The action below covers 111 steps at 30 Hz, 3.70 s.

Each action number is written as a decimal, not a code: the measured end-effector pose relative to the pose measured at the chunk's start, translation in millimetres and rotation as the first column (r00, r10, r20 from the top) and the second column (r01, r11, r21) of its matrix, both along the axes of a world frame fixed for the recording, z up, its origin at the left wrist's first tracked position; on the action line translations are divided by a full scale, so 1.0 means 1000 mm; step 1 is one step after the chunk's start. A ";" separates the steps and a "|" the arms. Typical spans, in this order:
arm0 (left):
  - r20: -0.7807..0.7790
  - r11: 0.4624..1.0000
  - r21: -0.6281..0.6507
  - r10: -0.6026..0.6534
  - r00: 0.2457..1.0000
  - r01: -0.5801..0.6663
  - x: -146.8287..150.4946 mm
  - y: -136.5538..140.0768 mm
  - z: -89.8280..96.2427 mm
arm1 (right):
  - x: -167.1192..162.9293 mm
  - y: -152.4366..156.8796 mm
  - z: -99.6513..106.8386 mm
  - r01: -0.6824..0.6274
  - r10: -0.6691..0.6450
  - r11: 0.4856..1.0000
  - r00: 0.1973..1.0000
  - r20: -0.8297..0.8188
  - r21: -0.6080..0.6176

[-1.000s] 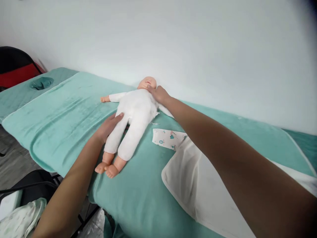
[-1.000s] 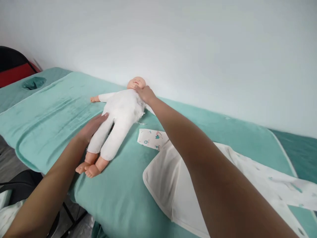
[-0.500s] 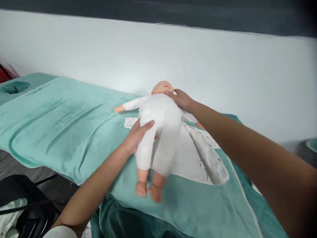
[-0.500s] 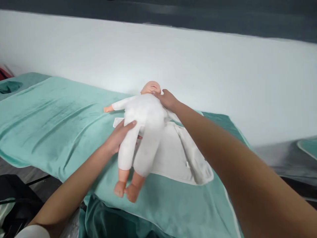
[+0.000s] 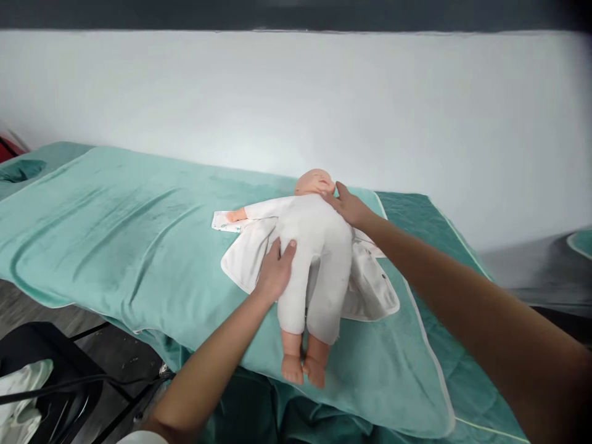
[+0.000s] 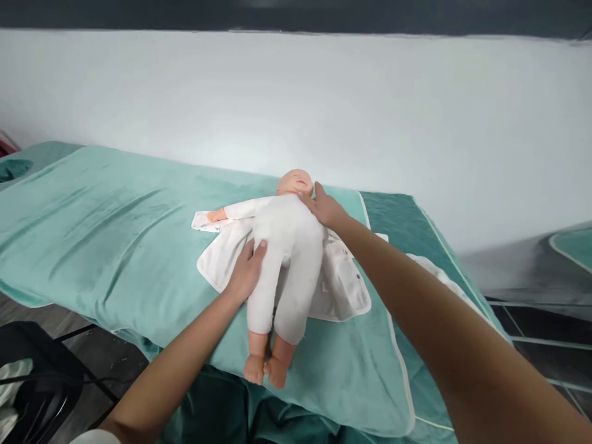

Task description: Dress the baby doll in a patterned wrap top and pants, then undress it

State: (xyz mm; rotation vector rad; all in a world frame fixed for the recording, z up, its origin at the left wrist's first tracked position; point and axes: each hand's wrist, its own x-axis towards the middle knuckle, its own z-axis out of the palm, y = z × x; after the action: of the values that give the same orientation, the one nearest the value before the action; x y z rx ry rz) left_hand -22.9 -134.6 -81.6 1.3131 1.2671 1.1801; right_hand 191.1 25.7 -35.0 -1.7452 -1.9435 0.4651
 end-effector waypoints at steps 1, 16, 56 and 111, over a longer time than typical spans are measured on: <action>-0.018 0.999 -0.004 0.047 0.999 -0.047 0.000 0.001 -0.001 | -0.003 -0.003 0.007 0.015 -0.017 1.000 0.994 0.107 0.014; -0.755 0.941 0.338 0.287 0.589 -0.024 -0.021 0.040 -0.019 | -0.168 -0.004 -0.001 -0.466 0.424 0.879 0.669 0.610 -0.101; -0.469 0.885 0.449 0.348 0.811 -0.121 -0.056 0.083 -0.025 | -0.130 -0.021 -0.007 -0.333 0.248 0.943 0.719 0.649 0.009; 0.031 0.963 -0.037 -0.265 0.964 0.266 0.023 0.039 0.112 | 0.024 -0.092 -0.076 -0.229 0.064 0.972 0.475 -0.877 -0.053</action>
State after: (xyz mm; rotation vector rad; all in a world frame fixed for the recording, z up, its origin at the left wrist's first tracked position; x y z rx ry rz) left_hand 0.6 -95.9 30.5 1.3848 1.0530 0.9732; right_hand 215.3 -66.0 -110.7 -1.0128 -1.2742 1.3222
